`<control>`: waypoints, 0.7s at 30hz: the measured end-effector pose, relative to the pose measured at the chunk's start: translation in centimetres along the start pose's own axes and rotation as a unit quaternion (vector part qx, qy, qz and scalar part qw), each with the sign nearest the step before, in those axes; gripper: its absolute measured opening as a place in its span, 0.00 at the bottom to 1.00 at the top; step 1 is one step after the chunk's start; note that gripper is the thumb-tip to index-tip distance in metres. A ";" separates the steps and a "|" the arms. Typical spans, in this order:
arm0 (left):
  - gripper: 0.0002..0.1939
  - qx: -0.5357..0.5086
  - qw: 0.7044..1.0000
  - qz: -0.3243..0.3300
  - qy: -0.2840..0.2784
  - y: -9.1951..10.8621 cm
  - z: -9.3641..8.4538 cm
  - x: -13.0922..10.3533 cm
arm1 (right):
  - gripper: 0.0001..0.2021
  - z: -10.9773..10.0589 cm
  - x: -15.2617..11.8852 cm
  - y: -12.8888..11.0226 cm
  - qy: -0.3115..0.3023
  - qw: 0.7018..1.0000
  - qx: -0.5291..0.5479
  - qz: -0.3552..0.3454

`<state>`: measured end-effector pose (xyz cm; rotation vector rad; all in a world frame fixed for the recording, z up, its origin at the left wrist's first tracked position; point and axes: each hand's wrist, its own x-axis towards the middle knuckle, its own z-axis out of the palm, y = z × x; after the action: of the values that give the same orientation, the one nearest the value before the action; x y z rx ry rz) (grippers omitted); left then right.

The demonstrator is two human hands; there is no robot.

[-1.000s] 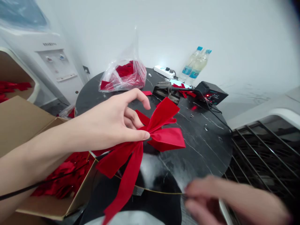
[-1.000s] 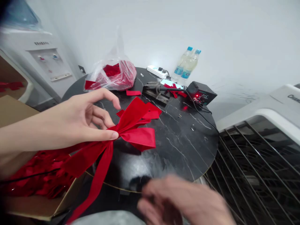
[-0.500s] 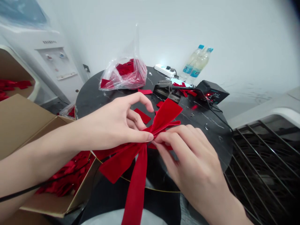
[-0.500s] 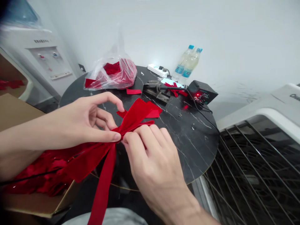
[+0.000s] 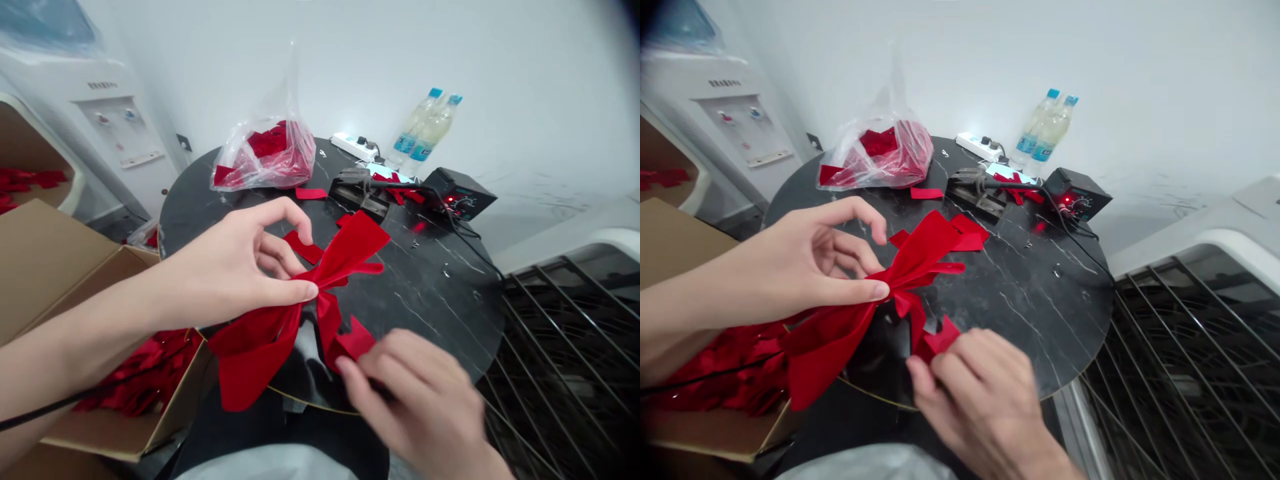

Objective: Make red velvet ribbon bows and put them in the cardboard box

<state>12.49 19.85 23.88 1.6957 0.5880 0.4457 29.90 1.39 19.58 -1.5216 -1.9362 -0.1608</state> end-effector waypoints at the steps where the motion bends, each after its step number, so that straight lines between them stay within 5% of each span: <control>1: 0.20 0.018 1.000 0.013 0.007 0.2 0.0 0.0 | 0.08 -0.3 0.2 0.3 0.029 0.999 0.006 0.042; 3: 0.18 0.033 0.999 0.038 0.008 0.9 0.1 0.0 | 0.06 -0.3 0.9 0.7 0.042 0.990 0.025 0.131; 6: 0.18 0.039 0.997 0.063 -0.005 2.0 0.1 0.1 | 0.12 0.3 1.8 1.2 -0.028 0.971 0.137 0.192; 10: 0.17 0.122 0.988 0.083 0.043 3.3 -0.3 0.0 | 0.11 -0.9 1.0 2.9 -0.208 0.878 0.342 0.261; 12: 0.15 0.159 0.980 0.096 0.066 3.6 -0.5 -0.2 | 0.14 -2.6 0.0 4.0 -0.240 0.901 0.262 0.248; 14: 0.13 0.169 0.975 0.110 0.088 3.6 -0.4 -0.2 | 0.12 -3.9 -0.3 4.3 -0.035 0.976 0.022 0.215; 16: 0.13 0.171 0.972 0.122 0.102 3.4 0.0 -0.3 | 0.15 -4.0 0.3 3.0 0.184 0.941 -0.159 0.236; 17: 0.13 0.175 0.971 0.126 0.108 3.3 0.2 -0.3 | 0.13 -3.5 0.9 2.0 0.215 0.942 -0.140 0.219; 19: 0.14 0.184 0.968 0.130 0.109 3.3 0.6 -0.3 | 0.10 -1.7 2.6 -0.5 0.130 0.966 -0.008 0.222; 21: 0.14 0.186 0.970 0.120 0.101 3.5 1.0 -0.4 | 0.08 0.4 4.2 -2.4 0.117 0.969 0.078 0.203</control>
<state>13.24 18.31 27.09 2.1089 0.6471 0.7229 27.11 4.30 22.32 -1.6737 -1.3880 -0.0077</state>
